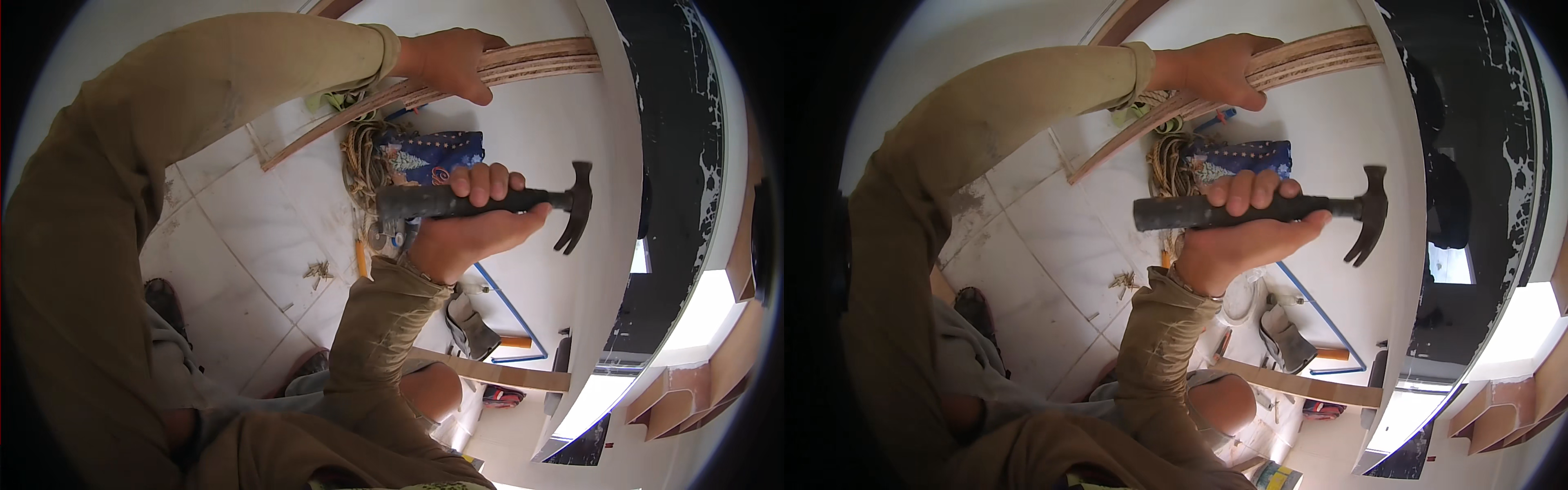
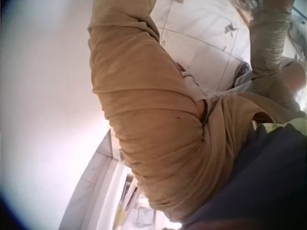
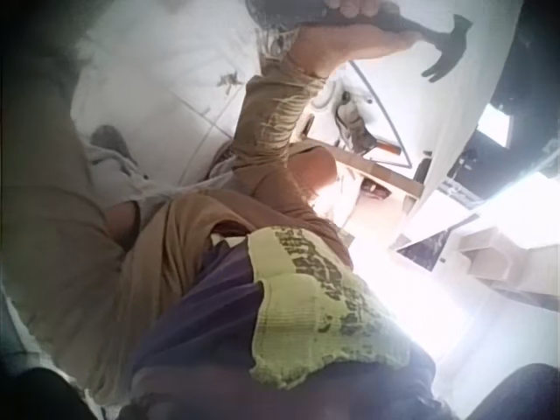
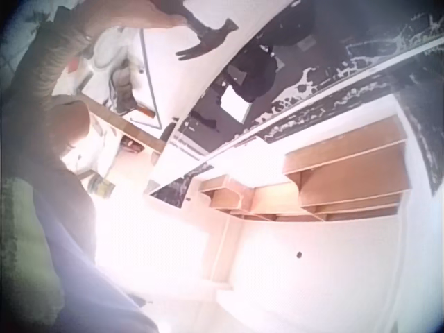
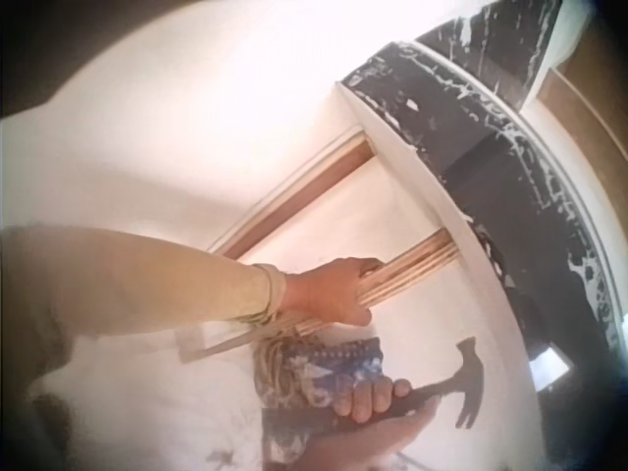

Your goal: Installing a piece of wood trim/molding to a wall or frame using a screwdriver and a hammer.

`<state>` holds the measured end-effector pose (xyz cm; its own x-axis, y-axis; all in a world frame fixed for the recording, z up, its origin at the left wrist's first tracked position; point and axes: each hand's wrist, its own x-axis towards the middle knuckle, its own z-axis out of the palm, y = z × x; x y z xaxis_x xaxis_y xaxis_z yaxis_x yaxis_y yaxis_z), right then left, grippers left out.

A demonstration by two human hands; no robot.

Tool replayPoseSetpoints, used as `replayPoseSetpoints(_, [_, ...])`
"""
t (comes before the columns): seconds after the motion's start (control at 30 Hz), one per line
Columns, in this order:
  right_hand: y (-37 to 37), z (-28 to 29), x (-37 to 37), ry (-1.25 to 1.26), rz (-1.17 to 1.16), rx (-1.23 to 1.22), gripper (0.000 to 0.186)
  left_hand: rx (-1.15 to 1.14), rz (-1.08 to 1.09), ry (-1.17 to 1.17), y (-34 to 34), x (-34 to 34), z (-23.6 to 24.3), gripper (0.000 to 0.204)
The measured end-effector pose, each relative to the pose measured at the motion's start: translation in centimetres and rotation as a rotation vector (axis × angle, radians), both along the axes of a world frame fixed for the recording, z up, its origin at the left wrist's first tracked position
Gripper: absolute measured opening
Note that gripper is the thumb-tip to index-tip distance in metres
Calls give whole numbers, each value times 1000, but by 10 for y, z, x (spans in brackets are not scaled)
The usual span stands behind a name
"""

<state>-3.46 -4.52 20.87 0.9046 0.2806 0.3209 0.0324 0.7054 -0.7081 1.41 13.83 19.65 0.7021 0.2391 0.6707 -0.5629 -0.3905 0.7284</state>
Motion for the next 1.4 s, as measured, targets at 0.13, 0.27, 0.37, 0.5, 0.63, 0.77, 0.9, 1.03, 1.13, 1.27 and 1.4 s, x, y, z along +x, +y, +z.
replayPoseSetpoints(0.13, [39, 16, -11, -17, 195, -205, 44, 46, 31, -66, 2, 4, -3, 76])
replayPoseSetpoints(0.27, [13, 8, -3, -30, 177, -243, 53, 21, -32, -51, 4, -3, 0, 73])
replayPoseSetpoints(0.37, [-9, -2, 1, 8, 138, -12, 54, -15, -39, -20, 2, -6, 0, 67])
replayPoseSetpoints(0.5, [37, 18, -9, 29, 288, -133, 52, 17, -61, -118, 13, 7, -1, 65])
replayPoseSetpoints(0.63, [13, 6, -9, -50, 199, -269, 53, 12, -38, -102, 6, 5, -6, 64])
replayPoseSetpoints(0.77, [-11, -4, -3, 72, 138, 58, 53, 12, -15, -13, 3, -6, 2, 66])
replayPoseSetpoints(0.9, [27, 14, -1, -67, 293, -236, 44, 48, -3, -76, 7, 13, -5, 66])
replayPoseSetpoints(1.03, [10, 10, -3, -62, 228, -263, 46, 96, 38, -155, 2, 13, -6, 63])
replayPoseSetpoints(1.13, [-7, 1, 4, 9, 164, -76, 49, -22, -36, 41, 2, -1, -2, 67])
replayPoseSetpoints(1.27, [27, 15, 1, 32, 195, -29, 50, 90, 38, -118, 4, 15, -2, 69])
replayPoseSetpoints(1.4, [10, 0, -1, -70, 282, -290, 48, 58, 4, -35, 16, 6, -2, 70])
